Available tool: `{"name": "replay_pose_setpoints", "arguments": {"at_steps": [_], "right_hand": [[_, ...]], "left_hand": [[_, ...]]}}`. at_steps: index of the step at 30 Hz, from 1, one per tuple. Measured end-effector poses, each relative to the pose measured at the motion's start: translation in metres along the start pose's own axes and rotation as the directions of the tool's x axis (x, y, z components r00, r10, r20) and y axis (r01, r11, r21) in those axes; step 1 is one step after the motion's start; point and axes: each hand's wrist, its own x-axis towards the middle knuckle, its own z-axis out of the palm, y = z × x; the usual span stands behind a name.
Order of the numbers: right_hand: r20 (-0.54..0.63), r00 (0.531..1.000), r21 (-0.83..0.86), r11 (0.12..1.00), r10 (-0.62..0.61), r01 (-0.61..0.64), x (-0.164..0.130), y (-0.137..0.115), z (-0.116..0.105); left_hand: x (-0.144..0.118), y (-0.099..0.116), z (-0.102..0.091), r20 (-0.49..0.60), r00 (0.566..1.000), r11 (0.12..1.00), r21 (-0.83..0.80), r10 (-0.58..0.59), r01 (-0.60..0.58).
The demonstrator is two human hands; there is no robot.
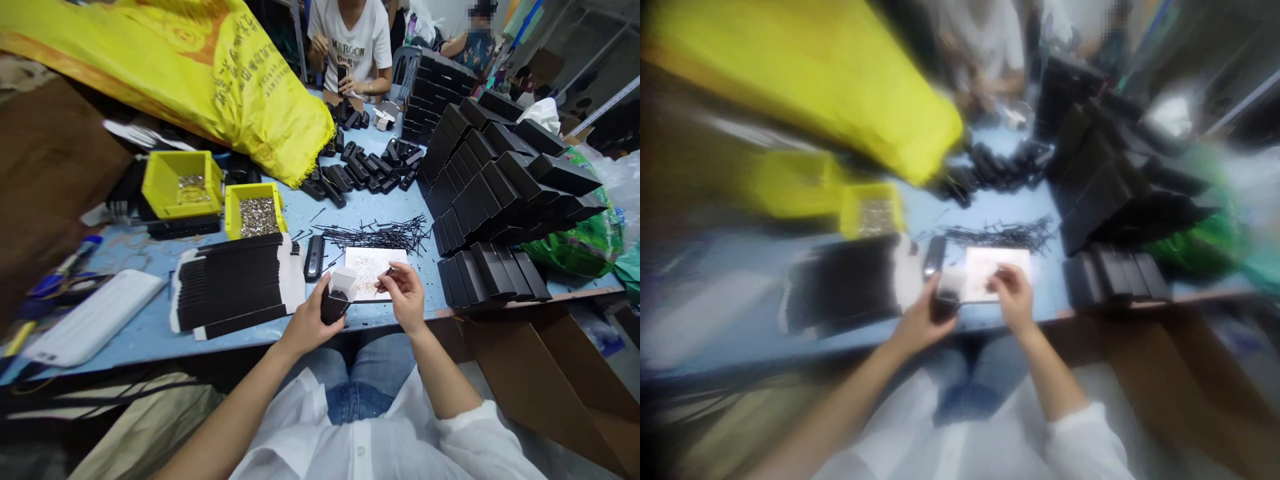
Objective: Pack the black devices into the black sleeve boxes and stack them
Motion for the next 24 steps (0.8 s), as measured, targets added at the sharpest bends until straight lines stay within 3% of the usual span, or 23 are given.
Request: {"name": "replay_pose_setpoints", "arguments": {"at_steps": [2,5,6,9,11,13,15,18,22,24], "right_hand": [[0.002,0.997,-0.034,0.997,-0.072,0.072,0.009,-0.016,0.019],[0.219,0.953,-0.218,0.942,-0.207,0.255,0.02,-0.026,0.032],[0.24,0.948,-0.225,0.938,-0.207,0.262,0.023,-0.025,0.034],[0.194,0.981,-0.036,0.999,-0.03,0.038,0.025,-0.012,0.042],[0.297,0.954,0.134,0.987,0.045,-0.089,0.024,-0.002,0.053],[0.427,0.903,0.229,0.972,-0.043,-0.062,0.021,0.003,0.063],[0.449,0.886,0.266,0.964,-0.113,-0.012,0.02,0.002,0.07],[0.411,0.91,0.269,0.96,-0.046,-0.073,0.019,-0.003,0.072],[0.372,0.925,0.25,0.968,-0.079,-0.018,0.015,-0.003,0.071],[0.37,0.929,0.266,0.961,-0.028,-0.077,0.013,-0.001,0.071]], "left_hand": [[0.0,-0.004,0.001,0.023,1.0,1.0,0.016,-0.005,0.004],[0.0,-0.013,0.004,-0.035,0.998,0.999,0.008,0.044,-0.044],[0.0,-0.016,0.005,-0.078,0.995,0.998,0.003,0.061,-0.061],[0.004,-0.021,0.006,-0.138,0.986,0.996,-0.014,0.089,-0.091],[0.007,-0.021,0.006,-0.108,0.992,0.996,-0.054,0.067,-0.073],[0.01,-0.018,0.006,-0.071,0.997,0.993,-0.121,-0.002,-0.006],[0.013,-0.014,0.006,-0.044,0.995,0.984,-0.158,-0.091,0.083],[0.016,-0.011,0.005,0.008,0.99,0.986,-0.094,-0.141,0.141],[0.017,-0.011,0.006,0.013,0.991,0.991,-0.03,-0.133,0.134],[0.017,-0.012,0.006,0.004,0.991,0.991,-0.015,-0.13,0.13]]}}
